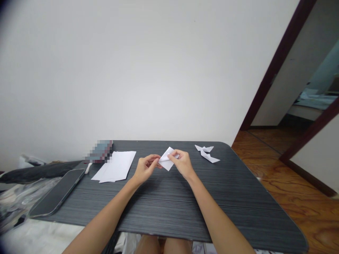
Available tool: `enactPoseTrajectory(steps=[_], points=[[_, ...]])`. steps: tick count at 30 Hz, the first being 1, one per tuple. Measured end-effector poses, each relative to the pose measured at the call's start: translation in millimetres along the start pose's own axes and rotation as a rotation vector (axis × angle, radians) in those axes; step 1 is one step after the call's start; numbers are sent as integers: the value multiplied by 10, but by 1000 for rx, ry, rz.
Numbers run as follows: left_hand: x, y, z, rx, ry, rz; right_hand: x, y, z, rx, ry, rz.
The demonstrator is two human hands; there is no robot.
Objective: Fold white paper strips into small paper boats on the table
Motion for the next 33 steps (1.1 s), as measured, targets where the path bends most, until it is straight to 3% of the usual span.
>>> enactPoseTrajectory(steps=[7,14,21,28,33], points=[[44,-21,5,38,74,-66,10,-1,-30,-7,-12,-2],[95,21,-92,-162,-192,16,65,-10,19,22,10,-36],[98,35,-67,-230,-344,5,47,-13,-101,-192,47,117],[73,30,-52,-187,-338,-28,113,7,62,30,215,-39],[60,45,-49,-165,-313,-14,134,34,77,12,312,-91]])
Point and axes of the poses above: each hand's wrist, its own y-axis towards the middle knuckle, its own x-axis out of the palm, z = x × y, the point moved 4 cm from there along y, towards the middle knuckle, and after that the axes turned 3 degrees about -z, right-handed, at the moved point
